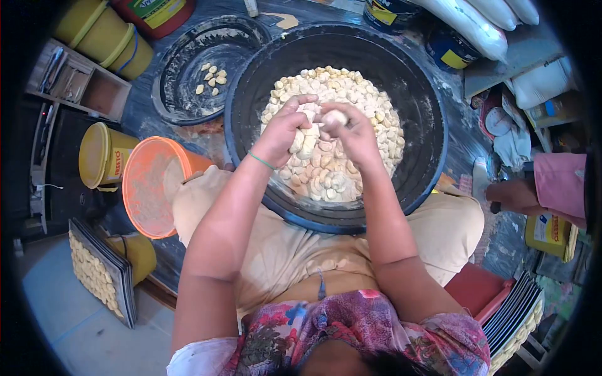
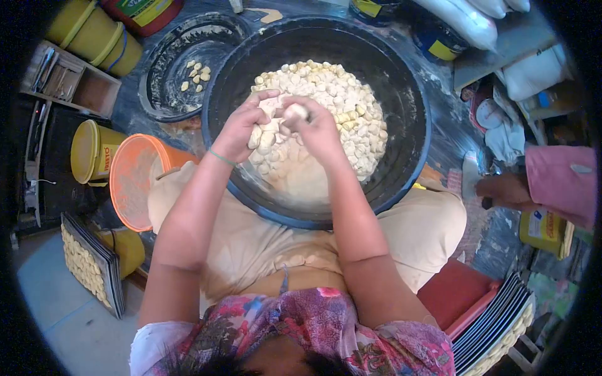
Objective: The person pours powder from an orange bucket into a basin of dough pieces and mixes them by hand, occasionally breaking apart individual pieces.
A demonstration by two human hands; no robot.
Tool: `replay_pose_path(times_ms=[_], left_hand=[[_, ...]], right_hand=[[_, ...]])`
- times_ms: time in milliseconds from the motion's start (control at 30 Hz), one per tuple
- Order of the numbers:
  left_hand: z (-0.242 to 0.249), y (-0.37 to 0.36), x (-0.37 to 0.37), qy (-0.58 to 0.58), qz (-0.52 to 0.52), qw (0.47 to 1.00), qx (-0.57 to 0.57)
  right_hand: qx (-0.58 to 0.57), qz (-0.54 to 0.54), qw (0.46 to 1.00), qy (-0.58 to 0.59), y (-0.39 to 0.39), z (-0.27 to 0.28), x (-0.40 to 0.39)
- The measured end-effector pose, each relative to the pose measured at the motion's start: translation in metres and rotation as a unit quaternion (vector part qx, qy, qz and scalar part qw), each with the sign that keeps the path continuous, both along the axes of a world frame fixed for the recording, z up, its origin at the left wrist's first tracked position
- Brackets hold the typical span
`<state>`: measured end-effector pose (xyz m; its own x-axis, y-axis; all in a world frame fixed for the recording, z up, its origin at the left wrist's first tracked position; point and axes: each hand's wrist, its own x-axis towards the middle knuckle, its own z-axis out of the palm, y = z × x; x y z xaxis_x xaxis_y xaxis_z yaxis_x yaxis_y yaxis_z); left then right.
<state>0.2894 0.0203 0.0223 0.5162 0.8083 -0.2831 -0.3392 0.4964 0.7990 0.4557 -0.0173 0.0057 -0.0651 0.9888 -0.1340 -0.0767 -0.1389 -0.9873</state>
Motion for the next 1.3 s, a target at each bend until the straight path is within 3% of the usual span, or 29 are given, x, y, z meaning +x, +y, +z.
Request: replay_pose_path(times_ms=[67,133,200,233,400,500,567,700,800,867,900,1000,1100,1133,1167,1233,1300], left_hand=[[0.002,0.005,-0.004,-0.015,0.009,0.999,-0.033],[0.002,0.003,-0.004,-0.003,0.031,0.998,-0.056],[0.004,0.001,-0.002,0.033,0.066,0.996,-0.058],[0.001,0.002,0.0,0.045,0.092,0.992,-0.069],[0.009,0.0,-0.001,0.082,-0.007,0.995,-0.06],[0.007,0.005,0.001,0.086,-0.032,0.994,-0.061],[0.004,0.01,-0.003,0.098,-0.077,0.991,-0.044],[0.002,0.006,0.007,0.166,0.015,0.986,0.021],[-0.013,0.005,0.011,0.254,0.106,0.944,0.185],[-0.018,0.008,0.01,0.325,0.118,0.869,0.353],[-0.02,0.006,0.009,0.35,0.122,0.853,0.369],[0.004,0.0,0.01,0.401,0.149,0.813,0.395],[0.002,0.009,0.008,0.405,0.208,0.807,0.376],[-0.006,0.017,0.004,0.377,0.21,0.837,0.335],[-0.013,0.025,-0.002,0.347,0.213,0.865,0.294],[-0.016,0.028,-0.007,0.243,0.19,0.936,0.171],[-0.016,0.025,-0.002,0.223,0.159,0.956,0.106]], right_hand=[[0.05,-0.087,0.994,-0.045,0.003,0.0,-0.003],[0.201,-0.036,0.961,-0.186,-0.004,0.003,-0.012],[0.126,0.035,0.989,-0.067,-0.007,0.005,-0.019],[0.109,0.034,0.987,-0.116,-0.006,0.002,-0.019],[0.072,-0.129,0.986,0.082,0.001,-0.018,-0.023],[0.048,-0.247,0.95,0.184,0.004,-0.02,-0.027],[0.056,-0.268,0.93,0.244,0.005,-0.017,-0.026],[0.078,-0.288,0.904,0.305,0.007,-0.016,-0.028],[-0.004,-0.161,0.949,0.272,0.006,-0.018,-0.023],[-0.024,-0.114,0.989,0.094,0.005,-0.025,-0.031],[-0.033,-0.09,0.995,0.003,0.004,-0.028,-0.034],[-0.053,-0.072,0.989,0.121,0.004,-0.02,-0.026],[0.025,-0.209,0.936,0.283,0.009,-0.021,-0.028],[0.056,-0.252,0.911,0.321,0.011,-0.02,-0.025],[0.083,-0.276,0.91,0.299,0.014,-0.028,-0.015],[0.066,-0.215,0.968,0.109,0.016,-0.03,0.004],[0.074,-0.155,0.98,-0.098,0.013,-0.024,0.007]])
